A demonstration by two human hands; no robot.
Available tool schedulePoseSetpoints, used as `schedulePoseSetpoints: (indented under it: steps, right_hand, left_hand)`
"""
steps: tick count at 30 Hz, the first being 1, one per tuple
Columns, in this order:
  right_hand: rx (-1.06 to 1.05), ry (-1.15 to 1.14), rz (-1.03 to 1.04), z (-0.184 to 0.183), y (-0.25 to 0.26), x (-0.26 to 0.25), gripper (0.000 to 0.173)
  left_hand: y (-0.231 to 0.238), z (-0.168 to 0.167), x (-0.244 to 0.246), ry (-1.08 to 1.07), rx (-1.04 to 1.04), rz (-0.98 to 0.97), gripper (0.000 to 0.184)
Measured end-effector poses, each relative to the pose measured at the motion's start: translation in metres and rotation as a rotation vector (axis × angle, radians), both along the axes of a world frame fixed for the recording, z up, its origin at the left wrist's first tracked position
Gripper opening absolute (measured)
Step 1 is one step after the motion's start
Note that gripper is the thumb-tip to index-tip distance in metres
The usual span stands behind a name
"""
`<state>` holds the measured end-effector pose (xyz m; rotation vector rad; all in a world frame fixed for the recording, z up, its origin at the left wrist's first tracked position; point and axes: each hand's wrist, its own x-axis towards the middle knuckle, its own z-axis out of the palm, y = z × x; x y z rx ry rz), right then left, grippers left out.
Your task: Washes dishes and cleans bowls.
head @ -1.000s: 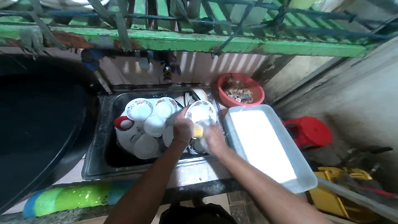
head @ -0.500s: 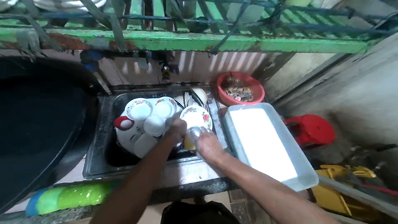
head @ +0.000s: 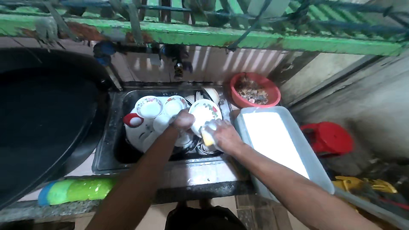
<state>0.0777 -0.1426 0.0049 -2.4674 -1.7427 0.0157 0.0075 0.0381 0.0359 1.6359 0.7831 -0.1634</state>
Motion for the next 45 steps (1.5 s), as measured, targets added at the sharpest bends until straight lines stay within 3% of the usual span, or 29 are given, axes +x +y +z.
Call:
schedulePoseSetpoints:
  steps: [3,7,9,13,14,16,18,19,22,23,25,27,29,31,33,35,37,38,40,43,45]
  right_hand:
    - [0.090,0.071,-0.137,0.023,0.024,-0.019,0.040]
    - [0.017,0.048,-0.015,0.002,0.001,-0.020,0.045]
    - [0.039,-0.011,0.034,-0.003,-0.004,-0.008,0.049]
    - [0.084,0.049,-0.086,0.024,0.018,-0.022,0.032]
    - [0.072,0.078,-0.080,0.024,0.017,-0.029,0.031]
    - [0.032,0.084,0.035,0.008,0.002,-0.031,0.037]
    - [0.083,0.042,0.152,-0.008,-0.009,-0.019,0.045]
    - [0.107,0.022,0.168,-0.010,-0.007,-0.011,0.045]
    - [0.075,0.057,0.037,0.008,0.013,-0.012,0.035]
    - [0.040,0.085,0.004,0.015,0.017,-0.019,0.031]
    - [0.018,0.119,0.043,0.009,0.010,-0.034,0.028]
    - [0.046,0.101,0.178,-0.012,-0.003,-0.025,0.033]
    - [0.056,0.071,0.207,-0.016,-0.002,-0.002,0.044]
    - [0.062,0.046,0.150,-0.004,0.010,0.005,0.041]
    - [0.023,0.053,0.092,0.008,0.021,-0.004,0.034]
    - [-0.041,0.087,0.119,0.006,0.016,-0.019,0.038]
    - [-0.048,0.126,0.206,-0.002,0.003,-0.022,0.041]
    - [-0.047,0.131,0.223,-0.004,0.000,-0.016,0.047]
    - [-0.011,0.104,0.211,-0.004,0.004,-0.002,0.045]
    - [0.063,0.174,0.067,0.017,0.026,-0.014,0.030]
    - [0.072,0.233,0.041,0.018,0.029,-0.026,0.029]
  left_hand:
    - [-0.031,-0.018,-0.008,-0.241,0.018,0.176,0.033]
    - [0.003,-0.005,0.004,0.085,0.112,-0.107,0.030]
    - [0.010,0.003,0.006,0.123,0.079,-0.097,0.032]
    - [-0.031,-0.021,-0.012,-0.284,-0.034,0.155,0.032]
    - [-0.027,-0.018,-0.015,-0.249,-0.024,0.091,0.031]
    - [0.000,-0.007,-0.010,0.026,0.073,-0.185,0.030]
    - [0.022,0.001,0.000,0.219,0.109,-0.296,0.031]
    - [0.022,0.001,0.001,0.201,0.097,-0.245,0.033]
    - [-0.012,-0.016,-0.015,-0.132,-0.023,0.044,0.052]
    - [-0.017,-0.017,-0.019,-0.179,-0.020,0.038,0.047]
    - [0.000,-0.010,-0.021,-0.050,0.089,-0.198,0.033]
    - [0.029,0.003,-0.012,0.229,0.098,-0.386,0.029]
    - [0.033,0.002,-0.009,0.244,0.016,-0.253,0.032]
    - [0.006,-0.013,-0.021,-0.003,-0.088,0.018,0.046]
    - [-0.020,-0.022,-0.026,-0.103,-0.086,0.113,0.045]
    - [-0.008,-0.014,-0.026,0.011,0.037,-0.071,0.034]
    - [0.018,0.007,-0.021,0.187,0.034,-0.264,0.033]
    - [0.026,0.015,-0.019,0.229,0.014,-0.270,0.033]
    - [0.019,0.008,-0.022,0.121,-0.065,-0.093,0.034]
    - [-0.034,-0.032,-0.030,-0.234,-0.172,0.385,0.040]
    - [-0.042,-0.039,-0.034,-0.237,-0.019,0.408,0.038]
